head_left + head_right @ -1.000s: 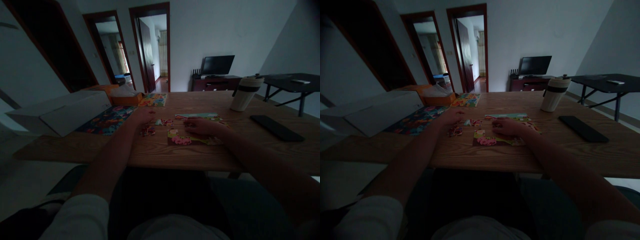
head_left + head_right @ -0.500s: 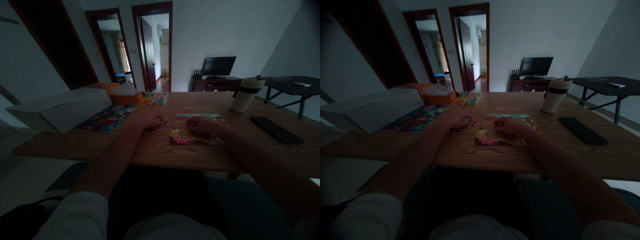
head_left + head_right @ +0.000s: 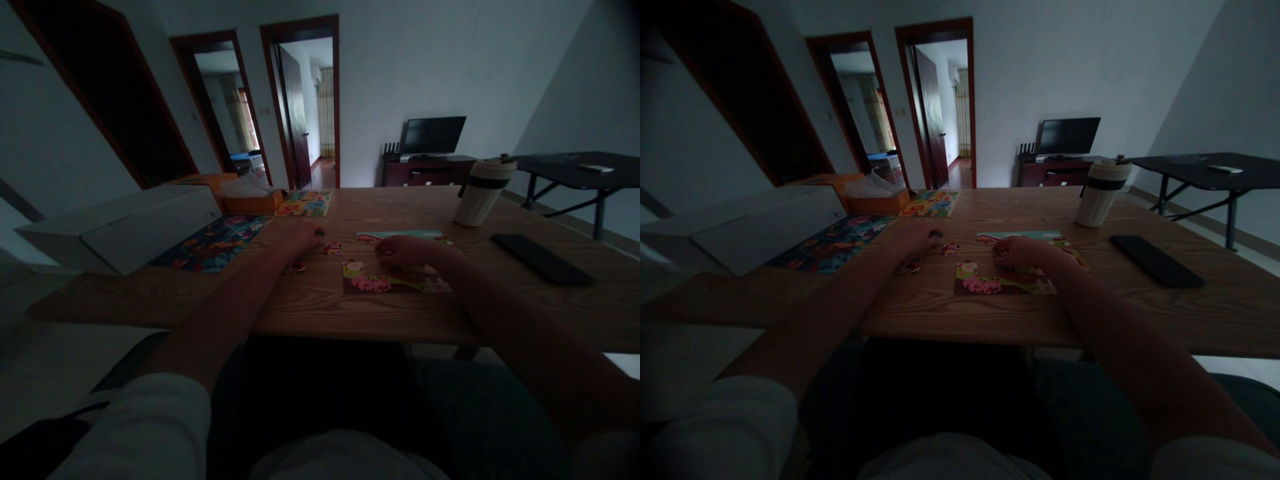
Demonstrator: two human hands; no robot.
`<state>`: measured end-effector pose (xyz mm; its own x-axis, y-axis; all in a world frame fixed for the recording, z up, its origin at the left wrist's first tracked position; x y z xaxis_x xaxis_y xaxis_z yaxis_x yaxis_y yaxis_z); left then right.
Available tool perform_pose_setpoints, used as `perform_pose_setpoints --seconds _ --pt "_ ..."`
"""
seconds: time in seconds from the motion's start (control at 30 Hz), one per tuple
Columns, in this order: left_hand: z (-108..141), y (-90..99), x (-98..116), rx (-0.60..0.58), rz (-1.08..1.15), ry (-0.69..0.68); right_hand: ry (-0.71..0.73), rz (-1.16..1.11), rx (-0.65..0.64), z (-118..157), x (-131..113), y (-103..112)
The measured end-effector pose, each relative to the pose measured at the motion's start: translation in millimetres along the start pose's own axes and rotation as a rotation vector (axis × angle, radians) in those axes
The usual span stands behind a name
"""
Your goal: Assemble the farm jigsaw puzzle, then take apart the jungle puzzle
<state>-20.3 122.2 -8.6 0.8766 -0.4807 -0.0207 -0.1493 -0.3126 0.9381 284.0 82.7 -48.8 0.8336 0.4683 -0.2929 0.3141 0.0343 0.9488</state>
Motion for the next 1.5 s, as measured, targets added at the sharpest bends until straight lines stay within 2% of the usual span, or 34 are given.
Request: perform_pose_setpoints --seconds 0.17,0.27,0.37,0.53,0.7,0.97,1.1,1.17,1.3,1.5 --pt "-31.7 3.8 46.9 -0.017 0.089 -0.158 -0.010 -0.066 -0.018 0.8 12.8 1.2" --pt "-45.9 -7.6 72.6 -0.058 0.047 -0.170 -0.019 -0.023 0.013 3.1 9.5 3.7" --pt "-48.1 -23.7 86.8 -0.103 -0.009 -0.189 -0.011 0.011 0.021 5.1 3.2 6.7" --pt "-43.4 -43.6 81.9 -0.067 -0.035 -0.199 -0.036 -0.031 -0.008 5.4 1.2 10.3" --pt "-45.0 -53.0 72.6 -0.021 0.011 -0.147 -0.044 -0.051 -0.042 4.2 4.8 9.1" --pt "-43.2 -49.8 78.5 -0.008 0.008 -0.120 -0.001 -0.004 -0.004 5.3 4.9 7.2" --pt "-42.3 -47.7 82.5 0.038 0.003 -0.196 -0.019 -0.020 -0.004 3.7 7.0 6.1" --pt "-42.8 -48.2 84.2 0.010 0.022 -0.242 -0.029 -0.039 -0.010 3.3 7.8 5.8" --pt "-44.3 -50.7 82.9 -0.054 0.054 -0.235 -0.022 -0.039 -0.009 3.8 7.3 6.4" --pt "-44.4 -50.9 82.1 -0.032 0.036 -0.254 -0.016 -0.038 -0.041 3.3 6.2 6.2"
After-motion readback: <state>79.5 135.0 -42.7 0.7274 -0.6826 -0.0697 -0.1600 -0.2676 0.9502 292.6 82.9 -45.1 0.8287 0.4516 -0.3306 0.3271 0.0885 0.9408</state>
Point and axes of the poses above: each hand's wrist, its own z-axis away from the middle knuckle, its own y-axis out of the back of the hand, x = y × z, the point moved 2 cm from there along -z, towards the middle knuckle, and after that the axes turned 11 degrees about x, right-handed, at the moved point
